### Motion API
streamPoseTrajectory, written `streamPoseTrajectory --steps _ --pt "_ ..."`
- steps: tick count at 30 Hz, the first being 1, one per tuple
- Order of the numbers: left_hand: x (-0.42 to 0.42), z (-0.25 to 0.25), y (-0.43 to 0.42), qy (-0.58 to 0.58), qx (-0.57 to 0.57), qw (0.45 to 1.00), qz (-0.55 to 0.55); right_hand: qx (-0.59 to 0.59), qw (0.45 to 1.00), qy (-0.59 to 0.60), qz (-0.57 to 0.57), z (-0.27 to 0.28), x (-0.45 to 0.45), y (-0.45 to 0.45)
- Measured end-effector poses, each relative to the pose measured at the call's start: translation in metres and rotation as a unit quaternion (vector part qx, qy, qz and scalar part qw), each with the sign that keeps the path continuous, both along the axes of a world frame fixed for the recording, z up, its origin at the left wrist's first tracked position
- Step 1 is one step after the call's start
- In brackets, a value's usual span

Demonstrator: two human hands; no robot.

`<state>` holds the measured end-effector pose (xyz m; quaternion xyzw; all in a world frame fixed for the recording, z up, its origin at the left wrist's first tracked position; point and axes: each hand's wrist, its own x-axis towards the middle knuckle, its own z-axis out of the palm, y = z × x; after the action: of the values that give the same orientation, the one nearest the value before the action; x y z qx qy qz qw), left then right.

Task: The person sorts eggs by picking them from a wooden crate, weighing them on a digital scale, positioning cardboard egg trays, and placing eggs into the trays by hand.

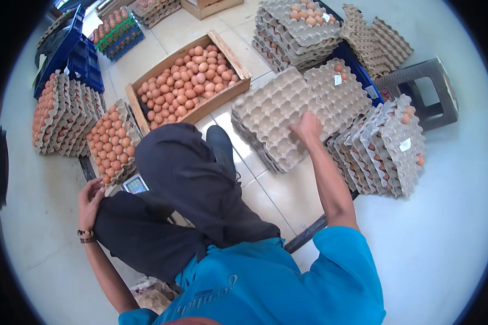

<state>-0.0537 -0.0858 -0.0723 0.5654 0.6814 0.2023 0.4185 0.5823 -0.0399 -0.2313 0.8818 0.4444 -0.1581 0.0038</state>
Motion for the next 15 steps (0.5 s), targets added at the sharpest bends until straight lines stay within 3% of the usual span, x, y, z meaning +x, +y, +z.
streamPoseTrajectory --steps 4,15 --pt "-0.002 0.000 0.003 0.000 0.009 1.000 -0.013 0.111 0.993 -0.020 0.026 0.001 0.000 -0.009" --pt "0.005 0.005 0.005 0.033 0.004 0.999 0.005 0.062 0.998 0.010 0.003 0.004 -0.014 -0.016"
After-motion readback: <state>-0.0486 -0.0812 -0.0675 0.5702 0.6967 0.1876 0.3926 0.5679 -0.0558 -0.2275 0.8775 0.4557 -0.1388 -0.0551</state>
